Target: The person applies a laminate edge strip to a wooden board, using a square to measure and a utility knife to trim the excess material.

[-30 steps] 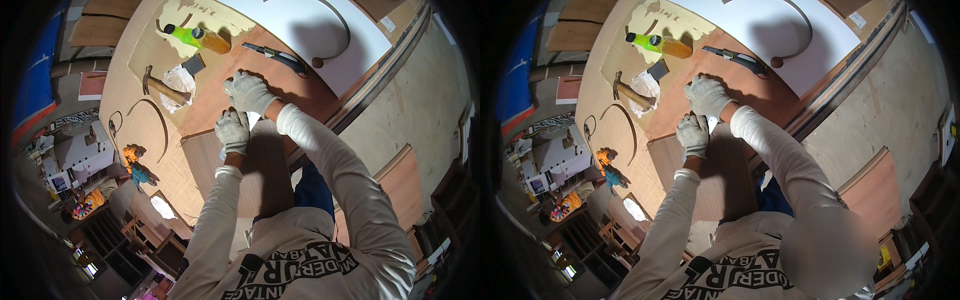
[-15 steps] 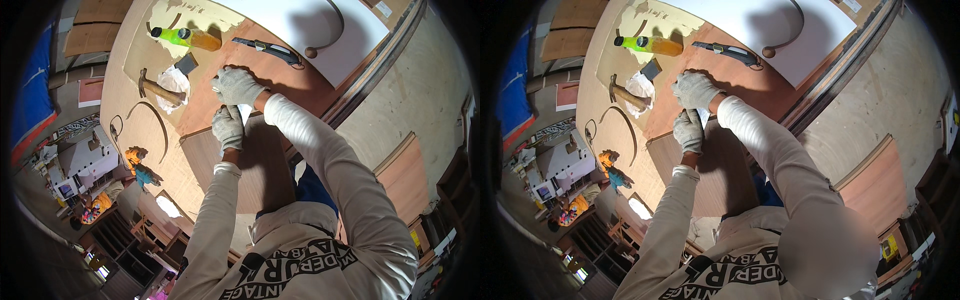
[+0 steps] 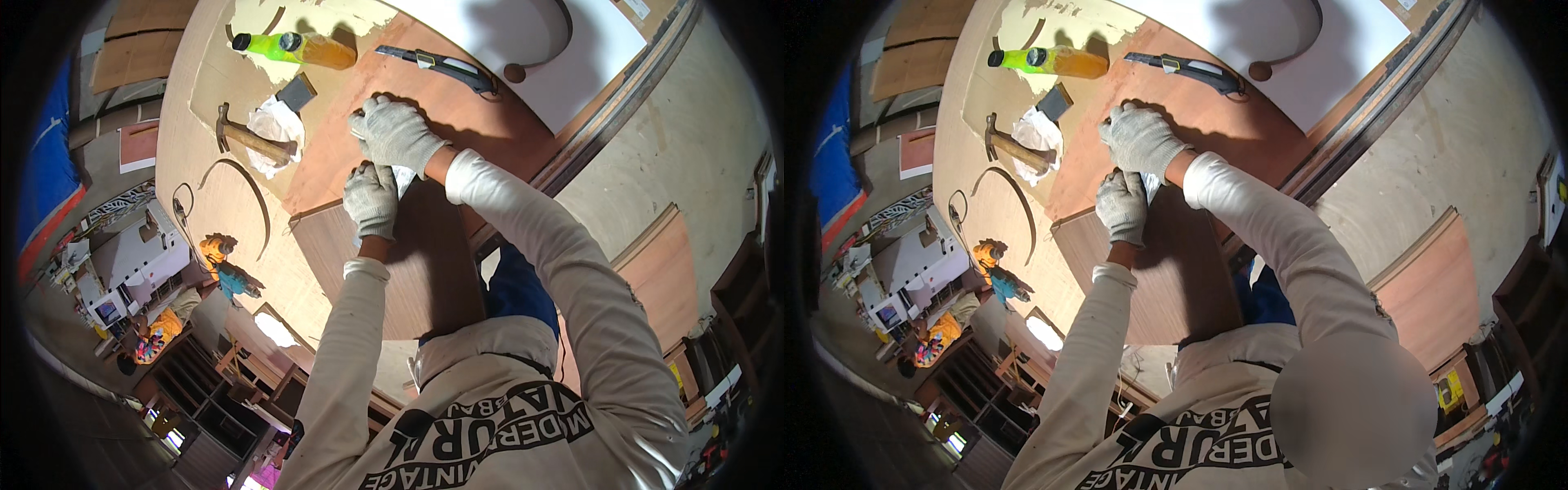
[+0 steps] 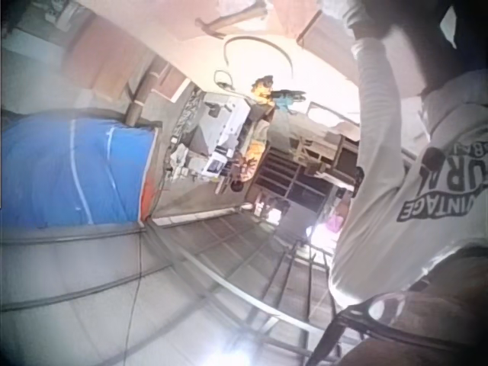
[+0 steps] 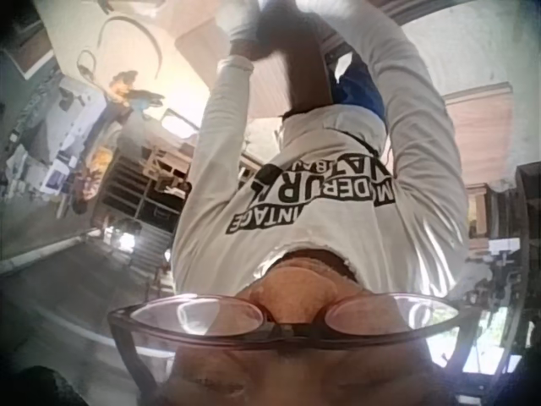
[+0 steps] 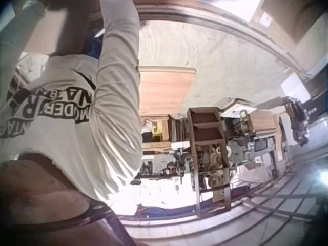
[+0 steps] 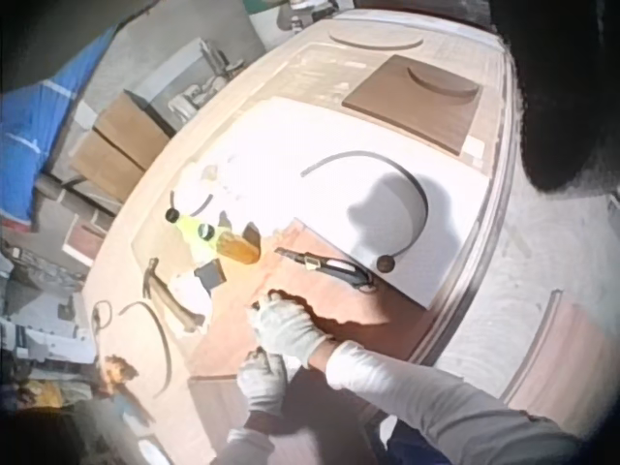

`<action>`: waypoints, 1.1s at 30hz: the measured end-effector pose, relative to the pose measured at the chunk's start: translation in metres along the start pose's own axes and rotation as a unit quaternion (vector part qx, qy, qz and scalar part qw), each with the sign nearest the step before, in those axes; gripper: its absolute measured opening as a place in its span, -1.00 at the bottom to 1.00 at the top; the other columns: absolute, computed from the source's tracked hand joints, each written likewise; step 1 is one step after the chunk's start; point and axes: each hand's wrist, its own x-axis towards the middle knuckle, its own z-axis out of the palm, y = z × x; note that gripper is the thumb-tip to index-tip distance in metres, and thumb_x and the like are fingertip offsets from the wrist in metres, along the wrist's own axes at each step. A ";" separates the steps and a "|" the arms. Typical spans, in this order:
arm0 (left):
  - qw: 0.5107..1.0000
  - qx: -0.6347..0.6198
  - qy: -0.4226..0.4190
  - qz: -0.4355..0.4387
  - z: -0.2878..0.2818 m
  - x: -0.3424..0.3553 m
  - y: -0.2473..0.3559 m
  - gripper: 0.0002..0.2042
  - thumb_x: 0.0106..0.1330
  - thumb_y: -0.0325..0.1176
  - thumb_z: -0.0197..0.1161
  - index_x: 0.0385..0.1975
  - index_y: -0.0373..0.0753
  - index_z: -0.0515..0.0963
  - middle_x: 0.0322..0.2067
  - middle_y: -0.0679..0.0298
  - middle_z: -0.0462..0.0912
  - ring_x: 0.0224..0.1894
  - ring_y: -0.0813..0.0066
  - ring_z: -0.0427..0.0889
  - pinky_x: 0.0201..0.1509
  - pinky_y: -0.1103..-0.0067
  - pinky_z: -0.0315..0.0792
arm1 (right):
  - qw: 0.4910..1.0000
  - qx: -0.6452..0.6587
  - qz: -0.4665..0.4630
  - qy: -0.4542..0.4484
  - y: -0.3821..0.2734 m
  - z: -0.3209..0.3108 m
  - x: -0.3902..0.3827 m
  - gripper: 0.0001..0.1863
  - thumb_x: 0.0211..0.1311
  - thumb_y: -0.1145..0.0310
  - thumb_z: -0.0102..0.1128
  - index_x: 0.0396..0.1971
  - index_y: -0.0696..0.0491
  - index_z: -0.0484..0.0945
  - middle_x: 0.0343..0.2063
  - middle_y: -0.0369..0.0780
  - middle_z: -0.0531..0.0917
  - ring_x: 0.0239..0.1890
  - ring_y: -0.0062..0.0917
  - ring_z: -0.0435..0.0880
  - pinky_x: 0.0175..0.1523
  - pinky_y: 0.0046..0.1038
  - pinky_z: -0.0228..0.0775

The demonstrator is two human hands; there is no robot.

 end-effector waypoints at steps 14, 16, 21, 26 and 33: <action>0.999 0.002 -0.035 0.031 -0.003 0.009 -0.001 -0.58 0.61 -0.02 0.07 -0.28 -0.24 0.67 -0.32 -0.05 0.74 -0.22 -0.16 0.72 -0.12 0.06 0.57 | 0.996 -0.054 0.067 0.023 -0.007 -0.004 -0.015 -0.62 0.23 0.11 0.36 0.02 -0.12 0.61 -0.14 -0.06 0.66 -0.04 -0.13 0.69 -0.10 -0.06 0.62; 0.999 0.009 -0.033 0.035 -0.001 0.008 -0.003 -0.58 0.61 -0.02 0.07 -0.29 -0.24 0.68 -0.31 -0.01 0.74 -0.21 -0.12 0.73 -0.12 0.09 0.59 | 0.995 -0.050 0.084 0.017 -0.009 -0.006 -0.014 -0.61 0.23 0.11 0.36 0.03 -0.13 0.61 -0.16 -0.07 0.66 -0.08 -0.15 0.70 -0.13 -0.05 0.62; 0.998 0.018 -0.028 0.049 0.000 0.007 -0.005 -0.57 0.60 -0.03 0.06 -0.29 -0.24 0.72 -0.27 0.06 0.77 -0.17 -0.04 0.75 -0.10 0.13 0.63 | 0.992 -0.067 0.100 0.043 -0.008 -0.003 -0.022 -0.61 0.25 0.10 0.34 0.06 -0.16 0.63 -0.21 -0.09 0.64 -0.14 -0.17 0.71 -0.21 -0.05 0.60; 0.997 0.027 -0.049 0.047 0.000 0.009 -0.001 -0.57 0.62 -0.04 0.04 -0.28 -0.24 0.72 -0.27 0.05 0.78 -0.16 -0.04 0.75 -0.06 0.13 0.62 | 0.992 -0.068 0.101 0.047 -0.006 -0.008 -0.023 -0.64 0.28 0.10 0.33 0.03 -0.15 0.63 -0.25 -0.08 0.65 -0.18 -0.17 0.74 -0.21 -0.03 0.61; 0.999 0.022 -0.023 -0.006 0.002 0.007 0.018 -0.54 0.63 -0.03 0.02 -0.35 -0.23 0.71 -0.31 0.01 0.78 -0.23 -0.07 0.75 -0.08 0.13 0.61 | 0.999 -0.027 0.025 -0.015 0.011 -0.023 -0.009 -0.65 0.31 0.08 0.31 0.02 -0.11 0.63 -0.19 -0.06 0.71 -0.08 -0.13 0.76 -0.11 -0.02 0.63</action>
